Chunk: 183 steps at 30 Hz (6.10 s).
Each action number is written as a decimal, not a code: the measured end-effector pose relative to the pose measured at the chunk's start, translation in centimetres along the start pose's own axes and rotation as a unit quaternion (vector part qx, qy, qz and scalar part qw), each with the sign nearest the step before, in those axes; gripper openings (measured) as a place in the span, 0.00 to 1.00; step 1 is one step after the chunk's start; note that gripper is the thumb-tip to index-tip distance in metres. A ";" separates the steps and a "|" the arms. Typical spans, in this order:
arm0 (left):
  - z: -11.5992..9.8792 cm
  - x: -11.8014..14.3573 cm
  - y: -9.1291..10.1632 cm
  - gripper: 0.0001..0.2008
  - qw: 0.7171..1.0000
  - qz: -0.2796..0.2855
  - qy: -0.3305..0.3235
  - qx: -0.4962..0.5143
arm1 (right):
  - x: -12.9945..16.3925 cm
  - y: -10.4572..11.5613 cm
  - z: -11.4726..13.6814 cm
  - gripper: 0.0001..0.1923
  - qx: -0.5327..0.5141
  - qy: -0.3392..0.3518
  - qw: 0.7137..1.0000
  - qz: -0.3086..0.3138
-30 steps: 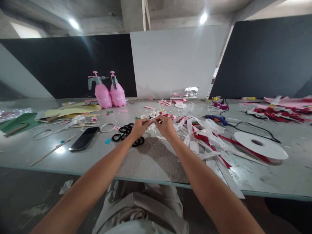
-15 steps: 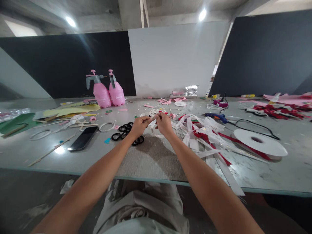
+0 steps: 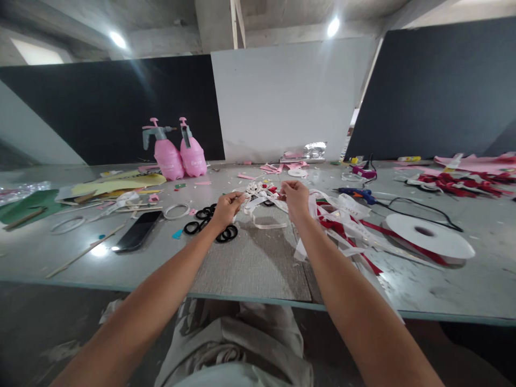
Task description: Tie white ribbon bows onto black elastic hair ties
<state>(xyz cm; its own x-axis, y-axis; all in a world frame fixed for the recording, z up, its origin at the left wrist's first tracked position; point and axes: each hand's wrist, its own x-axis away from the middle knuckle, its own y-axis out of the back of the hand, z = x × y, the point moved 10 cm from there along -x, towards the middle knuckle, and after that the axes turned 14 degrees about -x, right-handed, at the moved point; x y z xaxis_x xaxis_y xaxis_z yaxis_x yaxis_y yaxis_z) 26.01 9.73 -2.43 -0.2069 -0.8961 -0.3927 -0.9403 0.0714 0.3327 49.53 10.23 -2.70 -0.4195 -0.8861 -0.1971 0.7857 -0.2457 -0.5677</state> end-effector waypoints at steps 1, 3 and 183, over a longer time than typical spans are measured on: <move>0.0 0.0 0.0 0.19 1.000 -0.001 0.000 -0.001 | 0.2 -0.4 -0.2 0.11 -0.021 -0.011 1.000 0.012; 0.0 0.0 0.0 0.19 1.000 -0.005 0.001 -0.003 | 0.6 -1.2 -0.5 0.13 -0.068 -0.031 0.996 0.038; -2.5 -0.3 2.3 0.17 0.999 -0.012 -0.011 -0.045 | -1.5 2.0 6.8 0.12 0.145 0.116 0.982 0.016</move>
<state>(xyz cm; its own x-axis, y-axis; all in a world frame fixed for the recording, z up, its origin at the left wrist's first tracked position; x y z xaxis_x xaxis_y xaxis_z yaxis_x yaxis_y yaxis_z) 24.54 9.03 0.60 -0.1910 -0.8874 -0.4197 -0.9170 0.0088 0.3989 54.78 8.43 1.90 -0.4586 -0.7903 -0.4063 0.8825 -0.3512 -0.3128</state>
